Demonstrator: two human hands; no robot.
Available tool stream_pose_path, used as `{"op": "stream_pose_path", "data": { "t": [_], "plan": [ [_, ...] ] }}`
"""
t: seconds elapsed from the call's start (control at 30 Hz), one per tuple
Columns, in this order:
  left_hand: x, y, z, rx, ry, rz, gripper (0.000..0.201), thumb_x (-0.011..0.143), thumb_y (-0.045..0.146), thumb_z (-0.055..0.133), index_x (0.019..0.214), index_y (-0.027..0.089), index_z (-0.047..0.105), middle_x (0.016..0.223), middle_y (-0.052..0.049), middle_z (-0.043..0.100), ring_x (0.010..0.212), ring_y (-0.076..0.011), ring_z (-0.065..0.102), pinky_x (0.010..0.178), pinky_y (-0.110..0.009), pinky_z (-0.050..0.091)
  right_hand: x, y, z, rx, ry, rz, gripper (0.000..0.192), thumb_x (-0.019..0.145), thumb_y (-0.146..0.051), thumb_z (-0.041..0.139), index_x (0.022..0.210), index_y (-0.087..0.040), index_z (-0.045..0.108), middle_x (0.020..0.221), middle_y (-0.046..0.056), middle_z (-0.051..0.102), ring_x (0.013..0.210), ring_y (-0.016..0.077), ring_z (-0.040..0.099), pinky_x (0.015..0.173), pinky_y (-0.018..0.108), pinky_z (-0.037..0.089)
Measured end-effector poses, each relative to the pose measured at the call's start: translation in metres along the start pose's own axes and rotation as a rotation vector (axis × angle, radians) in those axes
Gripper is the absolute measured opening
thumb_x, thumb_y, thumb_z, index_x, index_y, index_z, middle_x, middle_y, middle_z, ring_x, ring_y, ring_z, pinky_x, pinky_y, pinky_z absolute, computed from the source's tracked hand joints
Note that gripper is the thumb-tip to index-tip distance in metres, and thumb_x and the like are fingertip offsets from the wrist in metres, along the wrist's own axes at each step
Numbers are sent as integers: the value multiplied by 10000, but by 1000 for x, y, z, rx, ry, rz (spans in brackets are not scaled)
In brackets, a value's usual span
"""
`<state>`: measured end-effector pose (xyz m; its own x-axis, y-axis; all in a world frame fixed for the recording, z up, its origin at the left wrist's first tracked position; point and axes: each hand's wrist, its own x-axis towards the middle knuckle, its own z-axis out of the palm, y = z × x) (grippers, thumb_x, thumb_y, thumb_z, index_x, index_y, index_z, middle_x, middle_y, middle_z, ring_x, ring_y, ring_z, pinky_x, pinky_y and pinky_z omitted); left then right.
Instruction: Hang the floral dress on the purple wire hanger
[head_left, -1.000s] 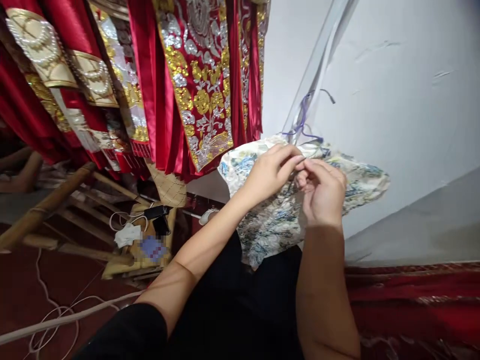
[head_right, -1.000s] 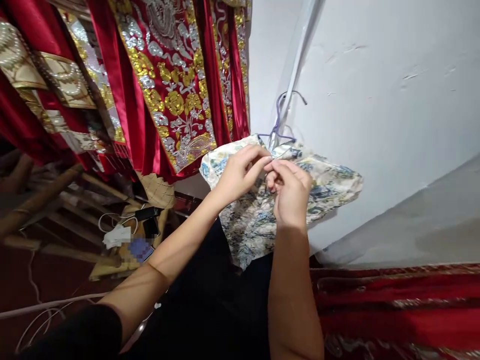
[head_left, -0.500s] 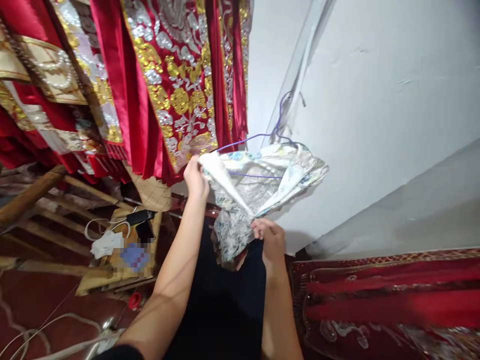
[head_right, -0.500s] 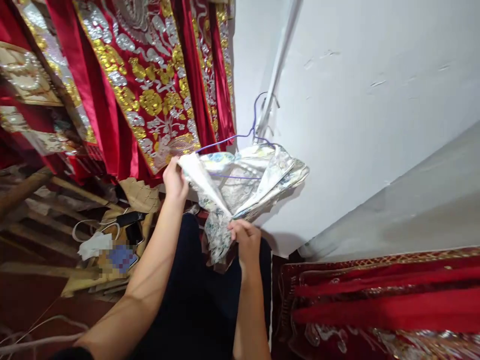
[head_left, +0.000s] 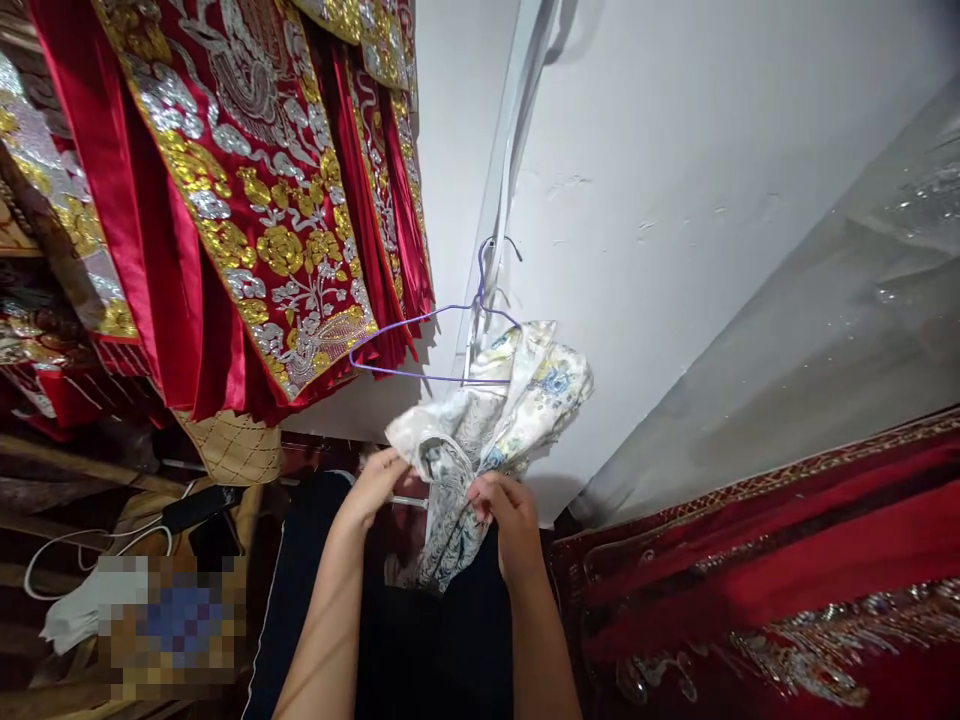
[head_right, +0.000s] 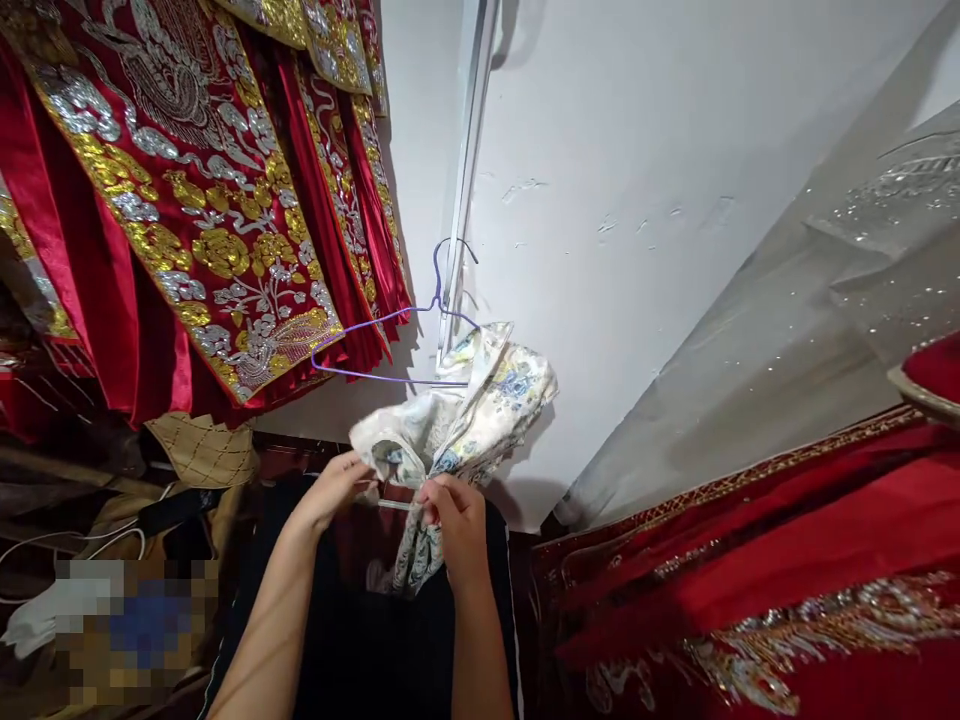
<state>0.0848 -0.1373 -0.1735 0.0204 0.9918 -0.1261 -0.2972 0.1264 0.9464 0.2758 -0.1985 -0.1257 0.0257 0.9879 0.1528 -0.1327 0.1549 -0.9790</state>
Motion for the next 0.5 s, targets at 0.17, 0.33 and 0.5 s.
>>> {"op": "stream_pose_path", "data": {
  "t": [0.17,0.33,0.5],
  "plan": [
    [-19,23,7,-145,26,197,345,760,469,762,882,157,681,899,-51,699,870,-176,651,833,-294,520,-3,4,0,-114,-220,97,274,815,-257,511,567,-197,609,441,-26,440,464,126,375,522,277,277],
    [-45,55,21,-371,-12,416,308,854,490,674,816,214,543,979,-33,651,949,-187,631,856,-300,526,-5,7,-5,-344,-253,141,290,882,-418,571,721,-197,668,621,18,612,585,170,541,567,282,394],
    [-83,67,41,-84,-217,454,362,877,540,638,770,198,592,821,-32,585,724,-161,544,671,-265,463,-7,-11,6,-266,-52,-120,511,767,-420,746,1226,-228,631,1183,84,680,1054,261,620,937,389,497]
  ]
}}
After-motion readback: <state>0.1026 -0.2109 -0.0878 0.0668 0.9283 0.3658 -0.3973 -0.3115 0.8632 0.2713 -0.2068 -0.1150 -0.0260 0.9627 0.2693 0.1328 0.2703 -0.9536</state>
